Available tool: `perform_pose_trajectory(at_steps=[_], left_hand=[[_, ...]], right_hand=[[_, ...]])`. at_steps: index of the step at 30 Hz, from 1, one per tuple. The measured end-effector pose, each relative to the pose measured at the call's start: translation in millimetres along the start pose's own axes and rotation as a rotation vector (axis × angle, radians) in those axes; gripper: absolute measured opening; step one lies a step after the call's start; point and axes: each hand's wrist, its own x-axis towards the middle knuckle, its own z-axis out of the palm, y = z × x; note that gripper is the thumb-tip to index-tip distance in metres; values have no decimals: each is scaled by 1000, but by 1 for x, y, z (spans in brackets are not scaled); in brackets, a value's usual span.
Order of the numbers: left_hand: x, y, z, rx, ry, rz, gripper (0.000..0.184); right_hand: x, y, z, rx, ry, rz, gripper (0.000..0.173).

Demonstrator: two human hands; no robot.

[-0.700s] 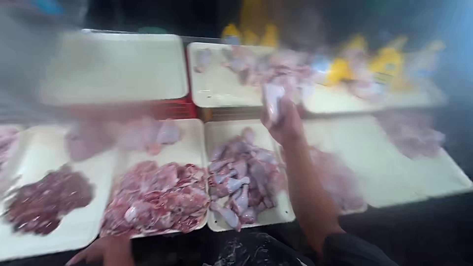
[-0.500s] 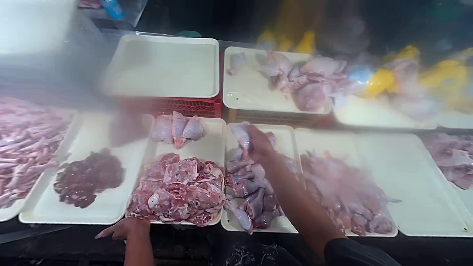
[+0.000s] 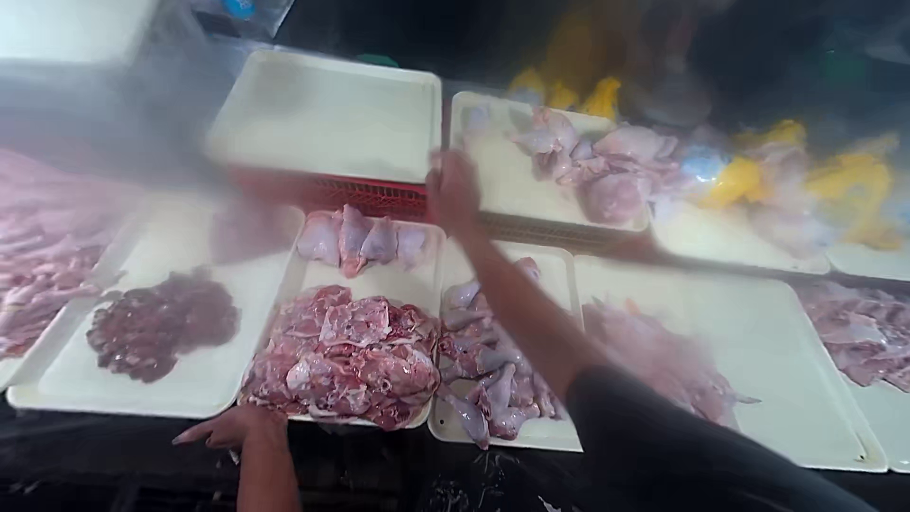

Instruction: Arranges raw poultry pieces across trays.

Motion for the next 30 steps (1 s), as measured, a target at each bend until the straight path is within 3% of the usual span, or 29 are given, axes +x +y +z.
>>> perform_pose_trajectory(at_steps=[4, 6, 11, 13, 15, 18, 20, 21, 23, 24, 25, 27, 29, 30], left_hand=[[-11, 8, -1, 30, 28, -16, 75], [-13, 13, -2, 23, 23, -22, 77], [-10, 7, -1, -5, -11, 2, 79], [-10, 5, -3, -41, -48, 4, 78], [-9, 5, -1, -86, -68, 1, 79], [-5, 1, -2, -141, -88, -11, 81], [-6, 3, -6, -147, -116, -10, 82], [-10, 5, -6, -139, -136, -3, 80], [-18, 9, -10, -113, -176, 6, 74], [-19, 9, -12, -115, -201, 4, 73], [-17, 7, -13, -136, -226, 1, 73], [-17, 5, -14, -191, -277, -16, 76], [-17, 5, -17, -203, -290, -22, 76], [-16, 5, -17, -192, -288, -18, 74]], right_hand=[[109, 68, 5, -152, -250, 255, 51], [126, 91, 8, -180, -396, 227, 61], [116, 110, -4, -230, -563, 66, 50], [94, 110, -24, -205, -533, 79, 44], [53, 97, -60, -111, -380, 89, 40], [-51, 78, -108, -94, -311, -66, 35], [-137, 82, -118, -95, -478, -122, 27], [-169, 91, -121, -90, -667, -116, 28], [-198, 108, -128, -35, -1046, -69, 43], [-197, 114, -136, 1, -1070, -35, 46], [-187, 118, -149, 20, -986, 14, 43], [-149, 138, -179, -31, -649, 89, 34], [-102, 178, -200, -219, -295, 118, 28], [-78, 204, -208, -289, -206, 137, 32]])
